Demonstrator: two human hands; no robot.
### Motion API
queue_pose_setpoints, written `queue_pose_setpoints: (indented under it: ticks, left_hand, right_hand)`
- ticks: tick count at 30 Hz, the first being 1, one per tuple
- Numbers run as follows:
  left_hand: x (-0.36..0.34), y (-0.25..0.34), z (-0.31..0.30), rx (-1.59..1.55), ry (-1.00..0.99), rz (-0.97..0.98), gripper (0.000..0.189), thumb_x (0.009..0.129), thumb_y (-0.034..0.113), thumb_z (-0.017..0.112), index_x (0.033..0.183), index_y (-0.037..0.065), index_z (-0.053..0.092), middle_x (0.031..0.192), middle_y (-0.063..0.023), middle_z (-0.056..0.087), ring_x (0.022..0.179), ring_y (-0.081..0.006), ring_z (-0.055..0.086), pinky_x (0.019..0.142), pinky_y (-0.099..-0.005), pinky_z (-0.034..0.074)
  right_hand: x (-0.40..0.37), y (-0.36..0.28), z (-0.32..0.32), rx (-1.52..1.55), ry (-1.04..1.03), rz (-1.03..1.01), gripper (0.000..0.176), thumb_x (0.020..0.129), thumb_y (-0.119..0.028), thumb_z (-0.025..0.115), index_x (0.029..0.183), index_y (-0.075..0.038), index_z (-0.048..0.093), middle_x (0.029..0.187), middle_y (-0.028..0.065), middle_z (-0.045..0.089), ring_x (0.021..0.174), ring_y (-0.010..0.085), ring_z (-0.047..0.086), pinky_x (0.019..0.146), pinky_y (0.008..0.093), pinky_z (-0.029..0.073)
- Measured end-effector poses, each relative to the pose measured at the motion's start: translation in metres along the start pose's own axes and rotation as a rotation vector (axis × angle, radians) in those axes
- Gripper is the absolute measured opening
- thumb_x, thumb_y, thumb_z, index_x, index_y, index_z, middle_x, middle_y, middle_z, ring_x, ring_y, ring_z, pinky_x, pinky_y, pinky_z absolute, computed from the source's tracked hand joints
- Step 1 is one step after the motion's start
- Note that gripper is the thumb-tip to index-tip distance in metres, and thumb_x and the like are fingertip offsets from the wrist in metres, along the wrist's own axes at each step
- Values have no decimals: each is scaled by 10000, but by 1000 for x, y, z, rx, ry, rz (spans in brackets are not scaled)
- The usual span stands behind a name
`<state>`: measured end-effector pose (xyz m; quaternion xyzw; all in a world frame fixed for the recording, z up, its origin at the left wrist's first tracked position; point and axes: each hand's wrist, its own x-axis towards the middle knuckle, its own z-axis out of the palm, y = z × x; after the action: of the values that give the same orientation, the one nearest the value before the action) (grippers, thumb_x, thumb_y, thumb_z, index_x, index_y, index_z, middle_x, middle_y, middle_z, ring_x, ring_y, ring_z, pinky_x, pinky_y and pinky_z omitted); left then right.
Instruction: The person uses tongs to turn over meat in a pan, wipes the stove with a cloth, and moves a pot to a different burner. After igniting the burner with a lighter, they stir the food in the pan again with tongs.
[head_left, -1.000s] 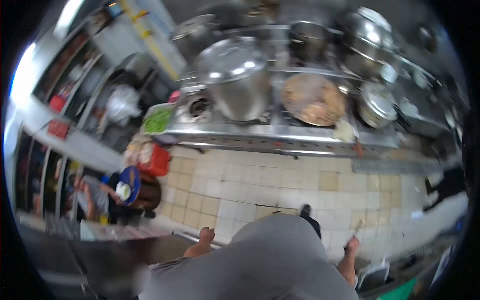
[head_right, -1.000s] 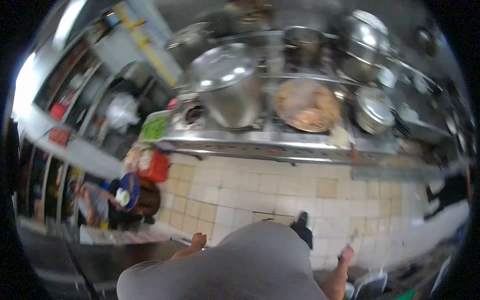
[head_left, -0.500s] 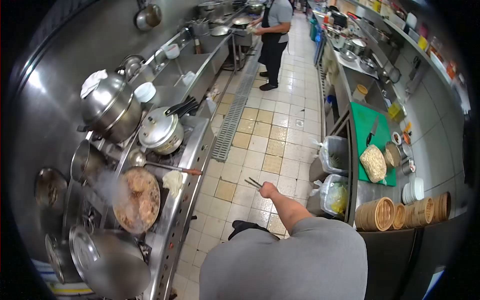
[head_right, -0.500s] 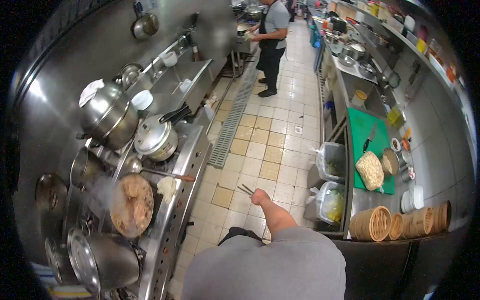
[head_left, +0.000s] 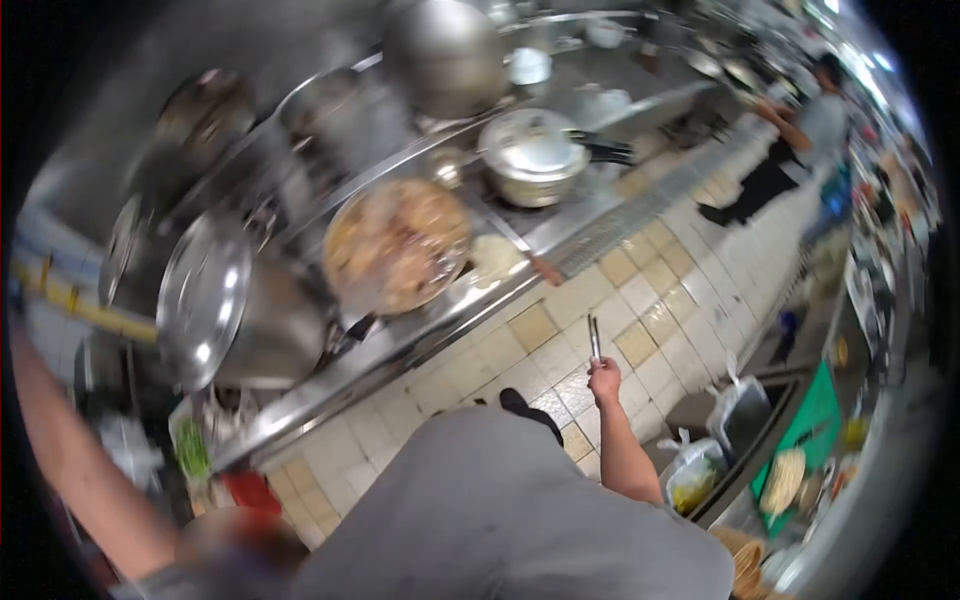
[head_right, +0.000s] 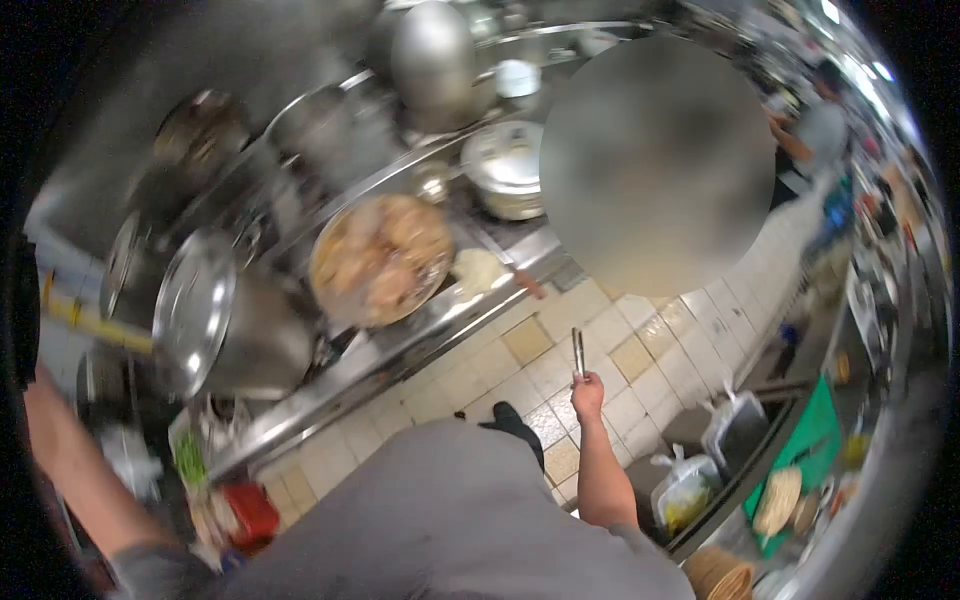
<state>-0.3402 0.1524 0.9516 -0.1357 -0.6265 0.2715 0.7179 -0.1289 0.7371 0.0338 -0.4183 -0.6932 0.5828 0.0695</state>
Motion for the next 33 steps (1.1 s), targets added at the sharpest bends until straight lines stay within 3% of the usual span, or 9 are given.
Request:
queue_pose_setpoints:
  ticks: [4,8,11,12,13,18,21,25,33]
  left_hand:
    - [-37,24,-23,67,-60,46,846,952,602,516,1502,-18,343,1558,-275,303,1439,-447,307,1161,-580,264]
    - [-160,75,-47,-229,-208,187,852,944,608,536,1519,13,332,1589,-207,294,1451,-424,302,1174,-573,256]
    - [-315,239,-123,-1628,-526,-985,273,913,-16,606,1167,31,696,1070,-123,695,944,-215,670,854,-355,550]
    - [-372,294,-143,-1737,-695,-1376,262,908,22,649,1166,22,695,1062,-109,688,912,-174,654,819,-323,547]
    - [-396,330,-166,-1321,-1212,-1453,313,898,59,694,1207,10,669,1045,-93,685,908,-148,647,788,-279,542]
    - [-505,421,-216,-993,-1219,-1112,569,848,95,753,1385,100,564,1276,-142,572,991,-208,617,781,-327,550]
    - [-500,436,-203,-873,-1243,-1215,598,819,92,777,1379,92,568,1239,-135,592,1064,-247,597,803,-330,521]
    - [-509,454,-186,-761,-1248,-1083,377,861,142,734,1215,26,674,1134,-205,671,1070,-366,625,961,-406,485]
    - [-505,455,-187,-604,-1321,-1037,394,873,239,733,1222,67,677,1203,-167,681,1110,-344,643,957,-402,500]
  right_hand:
    - [-58,-107,66,42,-185,-60,242,941,-182,667,1075,18,642,724,44,629,605,119,557,575,278,469]
    - [-86,-177,115,-158,-280,-532,309,898,-188,712,1133,1,645,773,98,653,658,162,596,620,325,492]
    - [-103,-225,136,-280,-307,-639,350,868,-194,739,1157,-17,651,824,154,678,708,246,642,670,377,514]
    - [-106,-236,141,-333,-343,-658,363,854,-196,749,1160,-25,655,857,185,689,739,300,669,698,405,524]
    - [-107,-250,146,-321,-352,-640,363,854,-196,749,1160,-25,655,857,185,689,739,300,669,698,405,524]
    - [-79,-315,150,-544,-517,-785,310,851,-212,738,1110,-55,674,937,207,702,860,407,673,726,468,528]
    - [-50,-345,165,-723,-544,-924,279,847,-244,728,1062,-71,687,909,190,707,851,401,676,734,480,532]
    - [-37,-379,190,-952,-695,-1103,204,842,-213,679,972,-60,714,879,179,719,850,371,696,755,468,550]
    - [-39,-377,238,-1182,-709,-1096,157,785,-119,617,844,-56,748,837,180,729,829,345,726,726,432,581]
